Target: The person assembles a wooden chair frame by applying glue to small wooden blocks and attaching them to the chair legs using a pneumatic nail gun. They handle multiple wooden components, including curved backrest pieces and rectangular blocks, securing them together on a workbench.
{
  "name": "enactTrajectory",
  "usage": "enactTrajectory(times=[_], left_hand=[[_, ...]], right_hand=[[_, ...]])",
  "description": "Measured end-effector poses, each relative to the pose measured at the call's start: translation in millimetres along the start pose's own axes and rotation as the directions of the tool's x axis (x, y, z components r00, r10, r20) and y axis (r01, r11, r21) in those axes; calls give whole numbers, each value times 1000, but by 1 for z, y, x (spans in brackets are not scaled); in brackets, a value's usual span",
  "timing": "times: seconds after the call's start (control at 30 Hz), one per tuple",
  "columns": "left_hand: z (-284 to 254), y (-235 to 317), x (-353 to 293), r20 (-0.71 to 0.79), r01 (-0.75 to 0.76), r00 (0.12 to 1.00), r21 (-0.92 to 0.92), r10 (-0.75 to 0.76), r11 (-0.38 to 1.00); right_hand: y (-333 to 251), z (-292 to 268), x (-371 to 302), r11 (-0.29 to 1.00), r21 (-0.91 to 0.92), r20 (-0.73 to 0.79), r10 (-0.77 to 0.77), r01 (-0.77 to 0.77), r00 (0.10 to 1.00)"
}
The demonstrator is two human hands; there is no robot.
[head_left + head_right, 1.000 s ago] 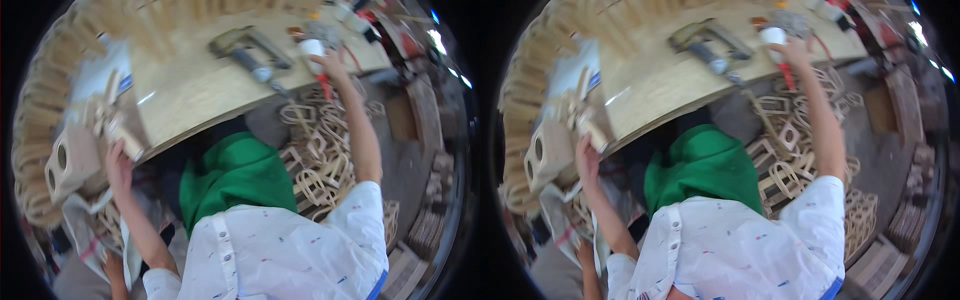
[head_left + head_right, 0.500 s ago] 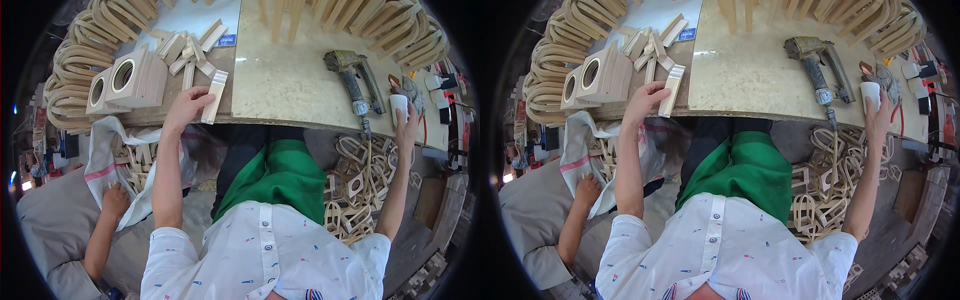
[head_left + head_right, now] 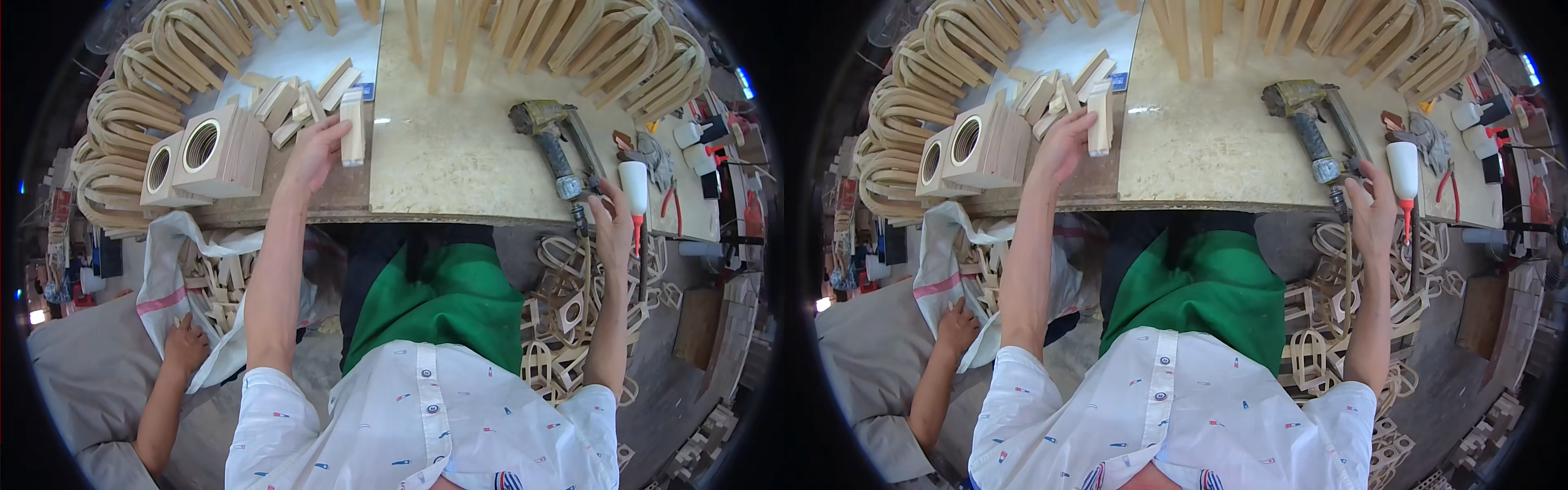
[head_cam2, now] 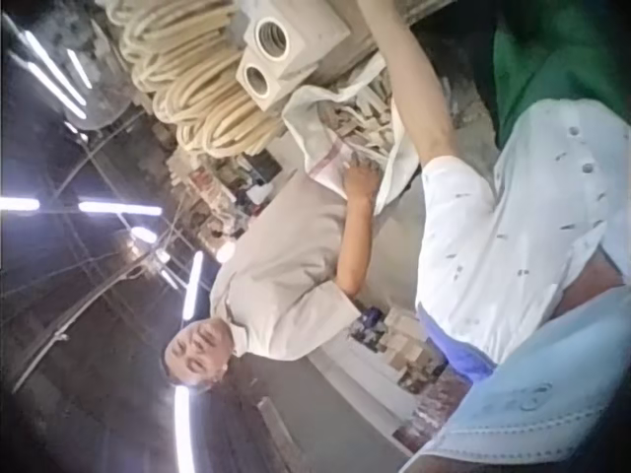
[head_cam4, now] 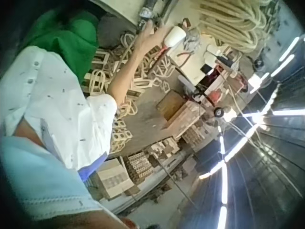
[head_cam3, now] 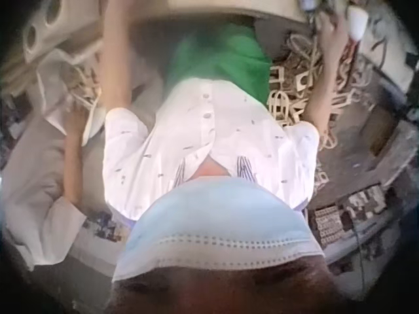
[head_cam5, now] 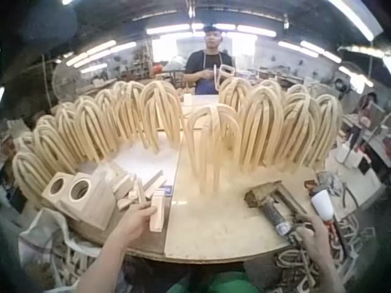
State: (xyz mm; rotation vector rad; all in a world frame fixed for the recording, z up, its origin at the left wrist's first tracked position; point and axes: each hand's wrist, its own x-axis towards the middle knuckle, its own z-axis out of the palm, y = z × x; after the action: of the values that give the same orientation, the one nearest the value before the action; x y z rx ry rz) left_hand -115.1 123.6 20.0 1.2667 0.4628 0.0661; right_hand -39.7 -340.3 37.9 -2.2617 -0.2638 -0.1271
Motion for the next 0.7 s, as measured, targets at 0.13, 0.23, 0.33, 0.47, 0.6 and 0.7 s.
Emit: enactTrajectory(times=[0.13, 0.23, 0.33, 0.47, 0.6, 0.7], left_hand=[[-5, -1, -9, -115, -101, 985, 202, 126, 974], [0, 1, -20, -159, -21, 986, 196, 53, 980], [-7, -13, -18, -134, 10, 990, 285, 30, 958], [-19, -29, -27, -161, 63, 987, 419, 6, 906], [-25, -32, -36, -178, 36, 981, 574, 82, 818], [-22, -29, -39, -175, -58, 945, 741, 276, 669]], right_hand=[[3, -2, -6, 1000, 30, -5, -1, 1, 1000], [-2, 6, -8, 995, -37, -22, -94, 93, 995], [-18, 26, -2, 968, -182, 12, -174, 173, 985], [-14, 47, 12, 879, -340, 31, -345, 334, 938], [-11, 65, 27, 839, -416, 70, -354, 350, 933], [-10, 71, 36, 827, -469, 84, -309, 311, 947]])
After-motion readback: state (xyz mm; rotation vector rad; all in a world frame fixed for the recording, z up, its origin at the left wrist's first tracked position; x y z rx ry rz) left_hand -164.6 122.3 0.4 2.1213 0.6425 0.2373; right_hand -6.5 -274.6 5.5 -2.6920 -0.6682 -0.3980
